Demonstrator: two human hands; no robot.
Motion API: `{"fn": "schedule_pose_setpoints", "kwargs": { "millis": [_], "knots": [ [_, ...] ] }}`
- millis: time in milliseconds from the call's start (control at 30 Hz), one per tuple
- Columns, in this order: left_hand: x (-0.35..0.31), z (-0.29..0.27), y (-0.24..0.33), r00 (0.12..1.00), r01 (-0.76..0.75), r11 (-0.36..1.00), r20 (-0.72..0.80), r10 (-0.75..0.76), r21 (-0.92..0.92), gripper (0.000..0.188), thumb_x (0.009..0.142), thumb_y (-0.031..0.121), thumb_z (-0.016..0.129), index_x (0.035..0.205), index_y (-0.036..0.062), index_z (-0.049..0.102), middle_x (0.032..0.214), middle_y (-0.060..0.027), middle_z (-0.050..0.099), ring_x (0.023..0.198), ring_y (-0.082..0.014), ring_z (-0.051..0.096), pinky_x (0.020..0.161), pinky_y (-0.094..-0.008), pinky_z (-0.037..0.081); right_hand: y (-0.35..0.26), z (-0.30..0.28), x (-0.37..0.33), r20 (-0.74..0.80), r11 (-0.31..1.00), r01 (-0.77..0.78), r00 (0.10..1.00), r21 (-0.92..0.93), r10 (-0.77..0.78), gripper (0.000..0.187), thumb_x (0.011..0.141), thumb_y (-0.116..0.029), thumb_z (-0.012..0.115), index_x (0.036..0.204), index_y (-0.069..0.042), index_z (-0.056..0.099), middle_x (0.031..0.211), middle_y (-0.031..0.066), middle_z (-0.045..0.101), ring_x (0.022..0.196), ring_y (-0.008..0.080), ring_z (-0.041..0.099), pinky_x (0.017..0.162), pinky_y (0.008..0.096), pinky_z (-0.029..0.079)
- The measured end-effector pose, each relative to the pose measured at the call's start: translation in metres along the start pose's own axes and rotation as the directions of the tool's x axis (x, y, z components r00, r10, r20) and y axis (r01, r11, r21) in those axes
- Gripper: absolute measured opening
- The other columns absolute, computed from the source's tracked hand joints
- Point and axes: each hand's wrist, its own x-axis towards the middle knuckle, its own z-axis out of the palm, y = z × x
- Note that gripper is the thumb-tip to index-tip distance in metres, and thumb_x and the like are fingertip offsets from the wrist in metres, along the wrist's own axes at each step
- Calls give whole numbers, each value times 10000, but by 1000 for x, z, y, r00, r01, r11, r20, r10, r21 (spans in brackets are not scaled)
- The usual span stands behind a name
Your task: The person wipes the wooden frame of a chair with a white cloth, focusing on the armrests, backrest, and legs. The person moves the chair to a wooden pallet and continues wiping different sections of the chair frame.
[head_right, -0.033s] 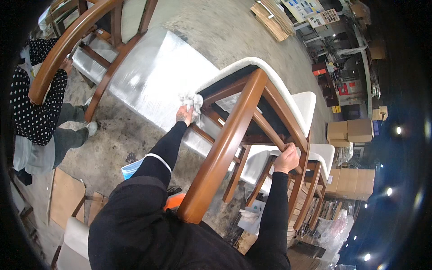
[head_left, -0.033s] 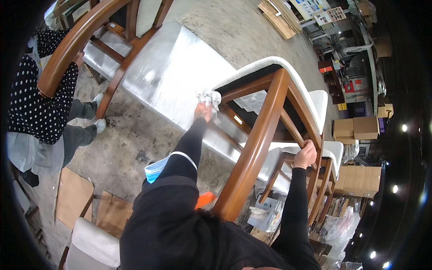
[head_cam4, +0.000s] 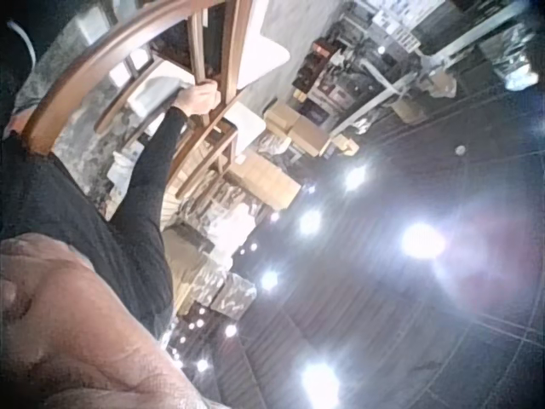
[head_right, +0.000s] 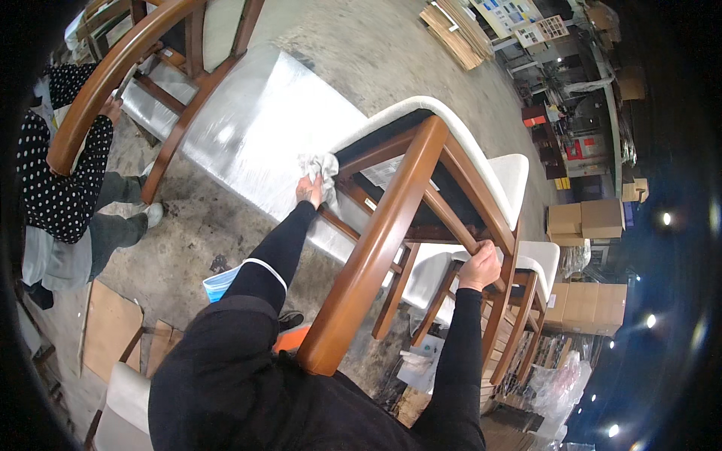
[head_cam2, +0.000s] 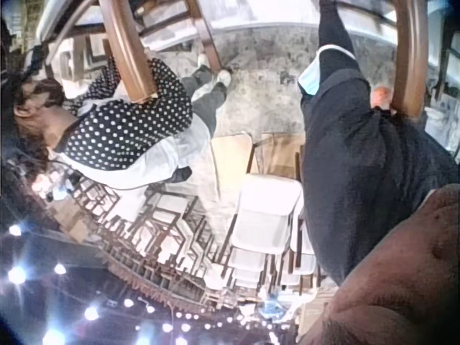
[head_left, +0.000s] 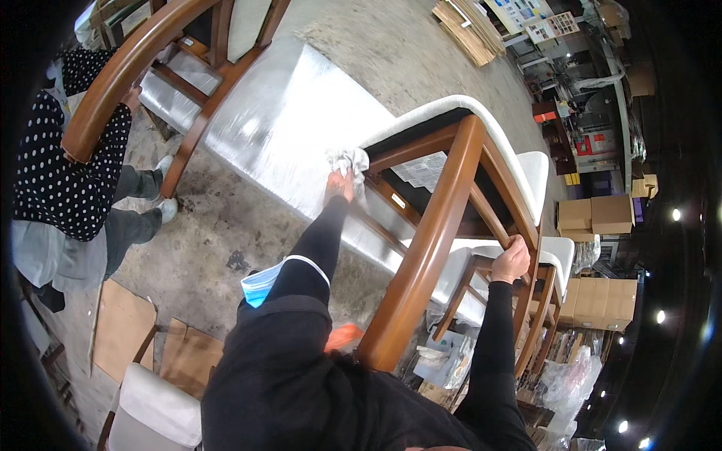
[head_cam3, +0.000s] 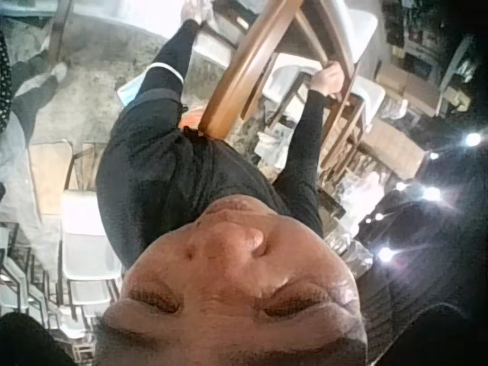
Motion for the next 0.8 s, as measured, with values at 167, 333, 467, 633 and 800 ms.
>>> {"fn": "schedule_pose_setpoints", "kwargs": {
  "millis": [167, 333, 467, 633, 800],
  "knots": [
    [-16, 46, 105, 978, 191, 975, -64, -199, -115, 702, 966, 592, 412, 1327, 9, 563, 1403, -255, 512, 1374, -376, 388, 1127, -559, 234, 7, 4, -1, 6, 999, -39, 999, -7, 39, 469, 994, -325, 314, 785, -94, 665, 720, 141, 662, 683, 386, 638, 598, 488, 455],
    [-46, 47, 206, 948, -220, 423, -91, 304, -879, 563, 913, 456, 665, 1210, -6, 544, 1173, -233, 517, 1143, -376, 478, 1018, -457, 368, 7, 13, 8, -30, 1000, 21, 999, -1, -21, 473, 996, -318, 301, 805, -82, 664, 737, 141, 668, 706, 388, 641, 614, 494, 455],
    [-33, 31, 168, 743, -662, 624, -254, 619, -415, 533, 940, 337, 646, 1325, 3, 489, 1349, -251, 453, 1268, -364, 426, 1058, -477, 362, 5, 18, 10, -16, 998, 41, 999, -50, -42, 460, 996, -302, 300, 808, -92, 663, 739, 144, 663, 703, 389, 635, 613, 498, 448],
    [-9, 21, 56, 944, -187, 950, 221, 244, -248, 693, 939, 531, 578, 1383, 14, 456, 1447, -207, 390, 1361, -307, 365, 1111, -497, 335, 7, 17, 7, -47, 998, 42, 998, -44, -44, 448, 995, -297, 303, 806, -95, 654, 729, 140, 654, 691, 380, 630, 609, 492, 446],
    [-13, 9, -12, 887, -435, 433, 294, 355, 790, 392, 954, 313, 506, 1191, 46, 668, 1350, -198, 478, 1272, -344, 411, 1006, -552, 368, 10, 14, 5, -82, 993, 119, 990, 16, -117, 418, 1005, -280, 337, 812, -90, 657, 748, 145, 673, 711, 383, 656, 608, 479, 468]
  ]
}}
